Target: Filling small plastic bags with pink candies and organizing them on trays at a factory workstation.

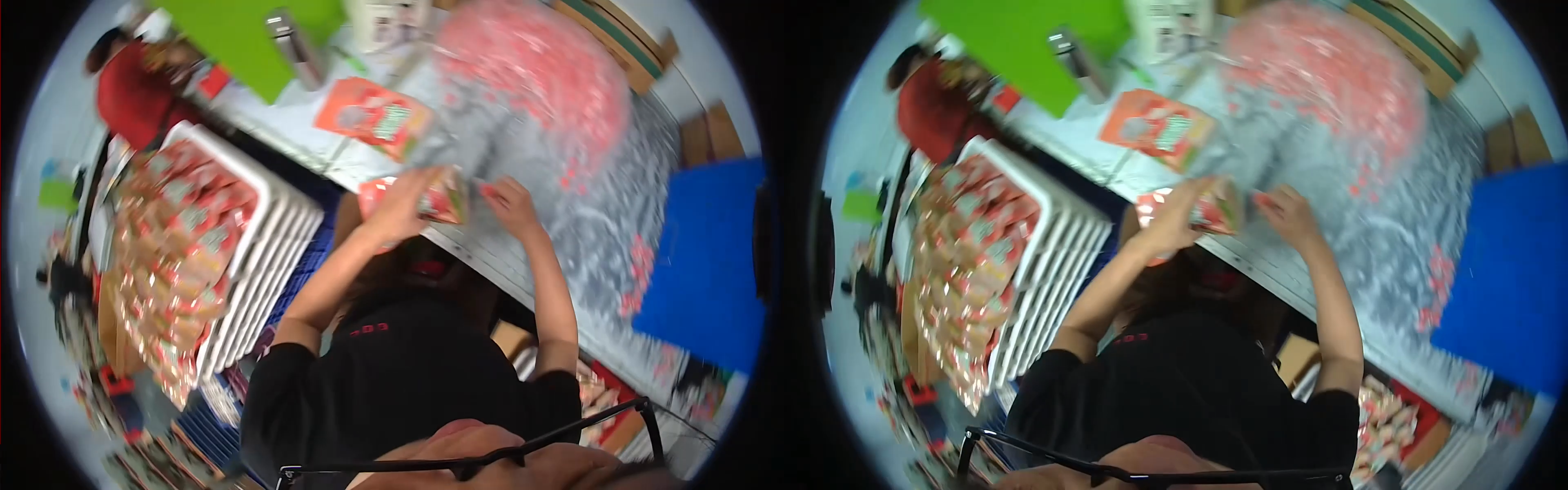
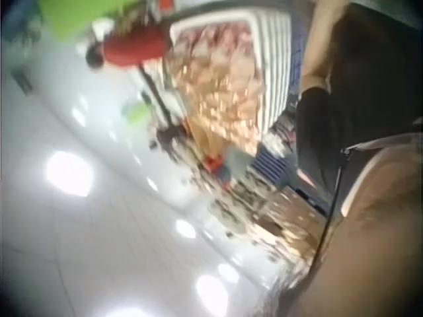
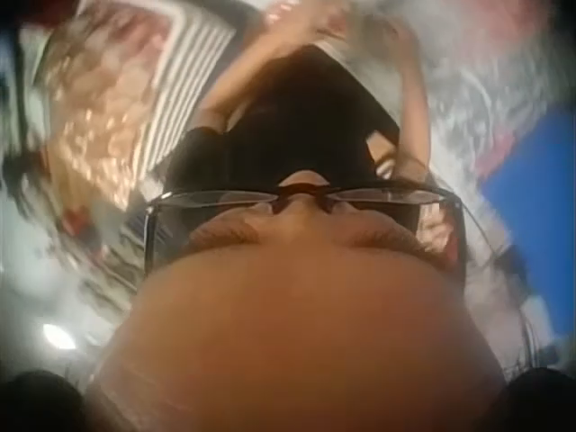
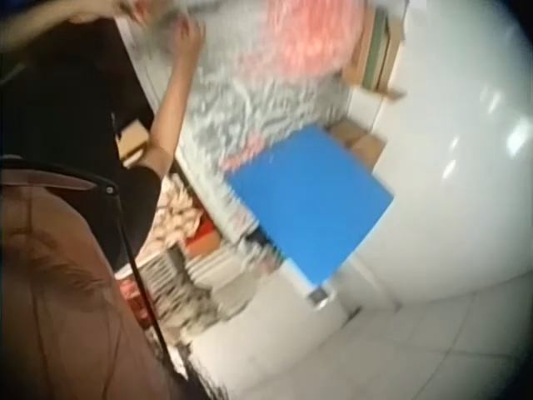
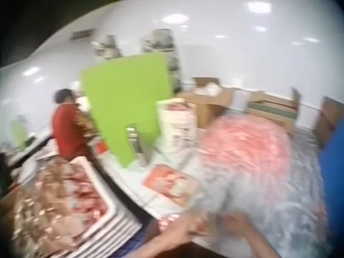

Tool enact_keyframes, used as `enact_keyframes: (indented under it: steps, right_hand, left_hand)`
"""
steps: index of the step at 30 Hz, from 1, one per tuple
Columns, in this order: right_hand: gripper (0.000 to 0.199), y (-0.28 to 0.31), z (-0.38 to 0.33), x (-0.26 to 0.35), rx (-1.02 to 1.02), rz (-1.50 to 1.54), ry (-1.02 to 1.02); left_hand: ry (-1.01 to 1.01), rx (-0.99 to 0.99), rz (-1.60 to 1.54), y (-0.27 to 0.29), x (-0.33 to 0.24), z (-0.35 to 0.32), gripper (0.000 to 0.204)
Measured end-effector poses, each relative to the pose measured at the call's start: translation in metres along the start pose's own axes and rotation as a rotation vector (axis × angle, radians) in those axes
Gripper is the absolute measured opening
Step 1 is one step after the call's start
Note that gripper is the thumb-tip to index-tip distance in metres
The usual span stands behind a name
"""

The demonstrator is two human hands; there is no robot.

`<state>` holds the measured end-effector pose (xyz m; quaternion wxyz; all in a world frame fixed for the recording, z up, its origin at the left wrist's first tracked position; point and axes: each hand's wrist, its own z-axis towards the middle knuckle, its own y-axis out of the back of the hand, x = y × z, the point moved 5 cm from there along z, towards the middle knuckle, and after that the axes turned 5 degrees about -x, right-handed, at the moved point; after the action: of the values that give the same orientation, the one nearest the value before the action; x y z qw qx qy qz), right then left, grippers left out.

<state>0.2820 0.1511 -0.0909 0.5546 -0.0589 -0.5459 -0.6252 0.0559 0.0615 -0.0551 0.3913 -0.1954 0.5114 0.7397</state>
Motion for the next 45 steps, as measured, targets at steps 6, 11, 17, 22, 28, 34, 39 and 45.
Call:
enact_keyframes:
  steps: [6,11,17,22,28,34,39,45]
  right_hand:
    - [0.023,0.016,0.018,0.062,0.312,-0.244,0.059]
    - [0.025,0.015,0.021,0.062,0.061,0.012,-0.058]
    - [0.021,0.01,0.021,0.059,-0.374,0.672,-0.455]
    - [0.027,0.023,0.029,0.078,-0.432,1.129,-0.231]
    - [0.026,0.027,0.06,-0.04,-0.434,0.46,-0.429]
    - [0.065,0.091,0.102,-0.209,-0.47,-0.478,-0.55]
    - [0.069,0.092,0.116,-0.23,-0.342,-0.374,-0.672]
    - [0.066,0.034,0.065,-0.168,-0.17,-0.734,-0.367]
  left_hand:
    - [-0.068,0.156,0.165,-0.022,-0.022,0.007,0.096]
    - [0.001,0.141,-0.086,-0.034,-0.023,0.006,0.099]
    - [0.111,0.081,-0.249,-0.04,-0.029,0.015,0.097]
    - [0.065,-0.017,-0.25,-0.042,-0.032,0.027,0.1]
    - [0.133,-0.179,-0.351,-0.024,-0.027,0.023,0.098]
    - [0.176,-0.181,-0.284,-0.002,-0.032,0.003,0.097]
    - [0.369,-0.13,-0.37,0.001,-0.015,-0.017,0.093]
    - [0.409,-0.105,-0.397,-0.006,-0.013,-0.025,0.093]
